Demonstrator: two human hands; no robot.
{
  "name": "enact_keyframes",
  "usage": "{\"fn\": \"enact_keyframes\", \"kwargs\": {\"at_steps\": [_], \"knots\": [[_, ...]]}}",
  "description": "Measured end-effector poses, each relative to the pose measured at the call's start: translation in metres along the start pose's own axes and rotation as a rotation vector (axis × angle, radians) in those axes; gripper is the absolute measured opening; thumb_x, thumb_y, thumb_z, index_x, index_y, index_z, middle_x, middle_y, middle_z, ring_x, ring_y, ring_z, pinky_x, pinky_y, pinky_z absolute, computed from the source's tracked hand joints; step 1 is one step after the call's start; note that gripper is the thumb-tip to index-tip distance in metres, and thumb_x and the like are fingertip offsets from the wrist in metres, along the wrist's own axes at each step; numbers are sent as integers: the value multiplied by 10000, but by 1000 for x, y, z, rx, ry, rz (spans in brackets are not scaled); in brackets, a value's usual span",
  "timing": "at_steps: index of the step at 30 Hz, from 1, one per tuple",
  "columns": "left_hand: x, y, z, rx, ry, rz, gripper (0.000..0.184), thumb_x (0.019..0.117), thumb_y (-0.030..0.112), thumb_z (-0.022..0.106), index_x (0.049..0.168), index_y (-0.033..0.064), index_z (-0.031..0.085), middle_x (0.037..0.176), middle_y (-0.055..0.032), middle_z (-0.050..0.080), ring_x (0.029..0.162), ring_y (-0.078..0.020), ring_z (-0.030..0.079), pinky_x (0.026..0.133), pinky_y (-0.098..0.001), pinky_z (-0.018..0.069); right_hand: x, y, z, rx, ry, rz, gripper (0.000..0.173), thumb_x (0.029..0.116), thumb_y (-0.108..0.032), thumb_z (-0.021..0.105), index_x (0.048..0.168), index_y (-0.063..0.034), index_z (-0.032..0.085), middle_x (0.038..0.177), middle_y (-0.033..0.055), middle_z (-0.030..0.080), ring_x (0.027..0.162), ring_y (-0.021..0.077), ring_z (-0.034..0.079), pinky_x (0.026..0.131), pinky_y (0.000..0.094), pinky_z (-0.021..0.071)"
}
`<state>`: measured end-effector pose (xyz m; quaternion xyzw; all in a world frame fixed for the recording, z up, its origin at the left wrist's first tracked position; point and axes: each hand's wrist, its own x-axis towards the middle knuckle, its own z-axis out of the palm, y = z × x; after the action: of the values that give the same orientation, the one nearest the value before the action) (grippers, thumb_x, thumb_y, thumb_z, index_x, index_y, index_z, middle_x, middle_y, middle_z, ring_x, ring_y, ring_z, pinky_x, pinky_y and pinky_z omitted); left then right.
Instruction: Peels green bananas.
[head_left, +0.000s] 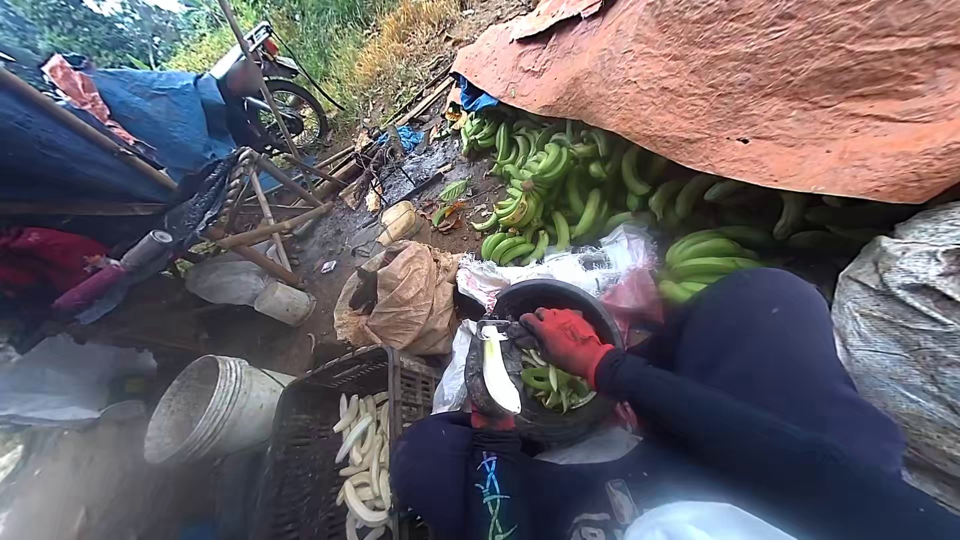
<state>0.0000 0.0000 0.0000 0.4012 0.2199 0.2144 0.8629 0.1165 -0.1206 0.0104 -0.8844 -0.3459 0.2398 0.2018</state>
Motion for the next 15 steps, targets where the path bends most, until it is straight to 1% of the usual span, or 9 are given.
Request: {"fn": "enact_keyframes", "kwargs": {"at_steps": [2,4,6,7,8,10,11,13,15], "knots": [[24,-15,-33,-80,-282,74,424,1118,215,215,1194,38,593,951,-49,715,831,-81,707,717,-250,601,10,5,-4,7,123,82,376,1029,-213,571,1378,-74,601,1274,239,649,1167,436,641,947,607,502],[14,-2,-13,63,-193,74,462,1111,192,180,1154,55,619,907,-15,732,811,-55,709,716,-232,602,9,15,-12,66,144,72,342,1032,-208,570,1341,-70,617,1233,229,662,1131,424,658,926,605,519],[14,2,-2,170,-106,44,450,1112,160,165,1200,5,578,917,-30,695,826,-46,675,761,-220,575,0,23,-24,173,-20,-52,315,1057,-198,548,1320,-43,623,1205,234,668,1123,405,656,965,601,499],[31,-13,-32,146,-242,119,426,1109,143,191,1269,-50,534,1010,-72,682,912,-75,672,831,-241,568,-3,27,-26,254,-150,-129,297,1071,-204,544,1287,-19,630,1143,232,677,1053,378,663,938,583,500],[52,-31,-69,107,-388,211,414,1099,152,241,1313,-75,514,1103,-108,681,1003,-119,679,895,-289,567,-4,29,-25,333,-284,-185,292,1078,-209,551,1269,-8,642,1071,205,689,947,313,674,885,526,528],[57,-37,-78,101,-346,203,402,1094,213,286,1271,-17,564,1083,-98,709,990,-153,701,878,-346,589,-4,30,-15,422,-469,-242,260,1085,-217,544,1195,0,636,918,122,653,759,181,631,742,385,545],[47,-30,-63,89,-279,171,403,1090,204,262,1258,-9,561,1058,-93,715,963,-147,707,849,-339,596,-4,27,-11,377,-480,-245,254,1085,-207,539,1191,6,630,930,139,652,782,208,637,761,409,543],[15,-2,-4,117,-143,37,483,1119,214,116,1325,-11,490,1034,-61,660,927,-90,662,831,-273,564,-6,12,-10,163,-363,-176,309,1068,-160,544,1319,12,596,1166,269,665,1078,414,654,948,602,489],[2,8,27,91,-106,-42,544,1114,261,61,1156,57,564,867,-15,701,794,-71,692,713,-243,589,-2,0,-4,-15,-155,-32,423,1020,-129,564,1427,-16,542,1303,297,616,1205,483,607,983,653,462]]}}
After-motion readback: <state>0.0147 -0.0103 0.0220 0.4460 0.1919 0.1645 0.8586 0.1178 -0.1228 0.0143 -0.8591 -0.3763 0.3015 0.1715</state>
